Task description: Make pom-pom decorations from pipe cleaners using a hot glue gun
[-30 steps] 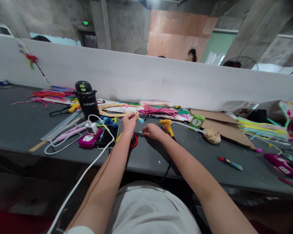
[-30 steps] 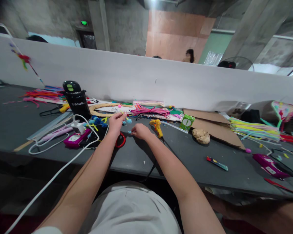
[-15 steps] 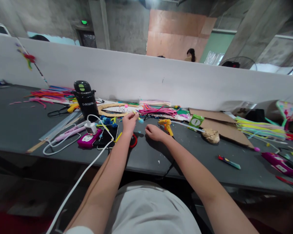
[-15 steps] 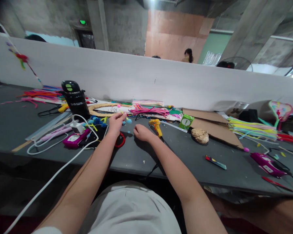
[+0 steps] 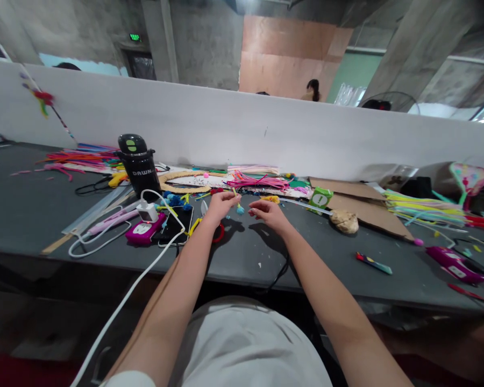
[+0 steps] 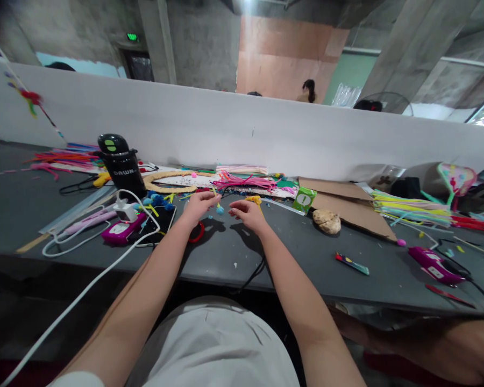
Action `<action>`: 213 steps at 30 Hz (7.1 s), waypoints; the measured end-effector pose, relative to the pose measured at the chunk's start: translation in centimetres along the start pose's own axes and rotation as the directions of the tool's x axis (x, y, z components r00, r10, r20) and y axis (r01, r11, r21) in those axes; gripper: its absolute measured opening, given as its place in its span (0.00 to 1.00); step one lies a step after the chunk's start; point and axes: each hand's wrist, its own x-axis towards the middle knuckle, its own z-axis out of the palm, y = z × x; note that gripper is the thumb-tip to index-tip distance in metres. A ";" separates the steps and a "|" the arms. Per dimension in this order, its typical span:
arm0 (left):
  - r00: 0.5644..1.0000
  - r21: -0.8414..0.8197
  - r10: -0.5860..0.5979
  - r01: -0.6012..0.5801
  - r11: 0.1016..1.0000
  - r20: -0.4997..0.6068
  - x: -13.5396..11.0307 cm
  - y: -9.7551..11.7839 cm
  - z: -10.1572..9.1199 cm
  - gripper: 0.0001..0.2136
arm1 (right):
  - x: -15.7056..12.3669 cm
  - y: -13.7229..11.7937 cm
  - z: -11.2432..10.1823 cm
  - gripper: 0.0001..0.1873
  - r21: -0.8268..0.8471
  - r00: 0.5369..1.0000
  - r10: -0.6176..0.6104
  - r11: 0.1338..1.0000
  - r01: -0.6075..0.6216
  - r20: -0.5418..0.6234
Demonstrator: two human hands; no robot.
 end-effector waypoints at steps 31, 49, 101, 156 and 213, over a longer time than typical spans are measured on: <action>0.963 0.099 0.047 -0.075 0.992 0.264 -0.3 0.1 0.7 0.17 | 0.3 0.0 -0.4 0.18 -0.112 0.947 -0.161 0.985 0.134 -0.278; 0.946 0.148 0.100 -0.152 0.977 0.308 -0.4 0.2 1.1 0.17 | -0.1 -0.1 0.4 0.16 -0.225 0.947 -0.264 0.949 0.222 -0.183; 0.993 -0.003 -0.051 0.052 0.999 0.107 -0.3 -0.3 1.0 0.21 | -1.9 -2.4 0.6 0.13 -0.439 0.891 -0.453 0.805 0.400 -0.020; 0.995 -0.233 0.099 -0.094 0.968 0.009 -0.3 0.2 1.5 0.19 | -0.8 -1.6 2.3 0.17 0.308 0.991 0.100 0.949 -0.068 -0.088; 0.996 -0.307 0.086 -0.073 0.949 0.029 -0.1 0.3 1.2 0.16 | -0.8 -1.6 2.2 0.18 0.207 0.991 -0.034 0.976 0.062 -0.133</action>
